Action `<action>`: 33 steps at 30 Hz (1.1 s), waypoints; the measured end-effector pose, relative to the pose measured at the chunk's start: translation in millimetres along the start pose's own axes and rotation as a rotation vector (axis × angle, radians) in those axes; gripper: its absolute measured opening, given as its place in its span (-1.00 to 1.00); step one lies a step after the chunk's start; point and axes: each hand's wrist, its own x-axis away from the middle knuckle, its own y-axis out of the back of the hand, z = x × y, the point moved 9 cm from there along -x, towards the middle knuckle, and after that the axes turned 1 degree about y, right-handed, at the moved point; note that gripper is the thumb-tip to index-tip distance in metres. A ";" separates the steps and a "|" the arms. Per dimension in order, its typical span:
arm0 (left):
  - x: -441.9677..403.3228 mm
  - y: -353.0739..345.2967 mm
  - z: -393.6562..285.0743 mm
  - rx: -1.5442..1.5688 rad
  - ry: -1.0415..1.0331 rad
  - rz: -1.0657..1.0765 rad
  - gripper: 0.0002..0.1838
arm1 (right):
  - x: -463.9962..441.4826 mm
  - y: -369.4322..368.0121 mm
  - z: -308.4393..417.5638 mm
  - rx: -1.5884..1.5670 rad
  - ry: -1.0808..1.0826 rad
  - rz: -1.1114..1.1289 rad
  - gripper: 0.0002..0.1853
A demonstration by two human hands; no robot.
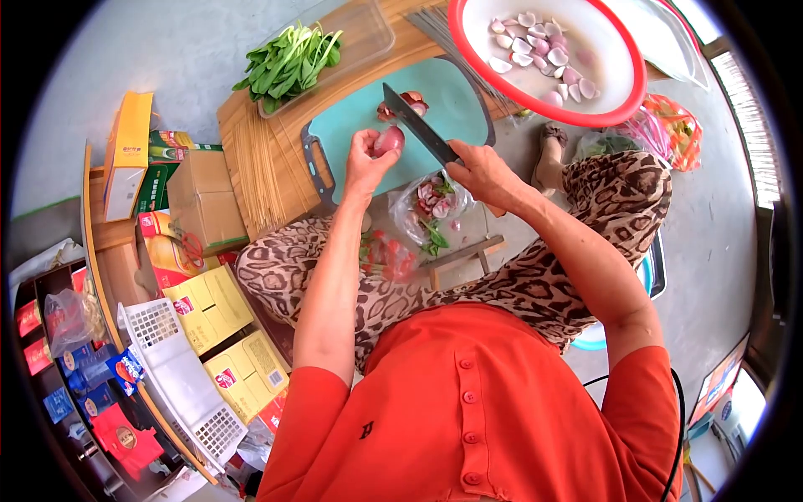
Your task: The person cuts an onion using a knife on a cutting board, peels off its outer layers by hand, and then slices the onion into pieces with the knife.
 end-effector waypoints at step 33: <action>36.2 24.4 31.5 0.181 -0.270 -0.214 -0.38 | 26.2 -47.3 31.2 0.341 0.248 0.073 -0.63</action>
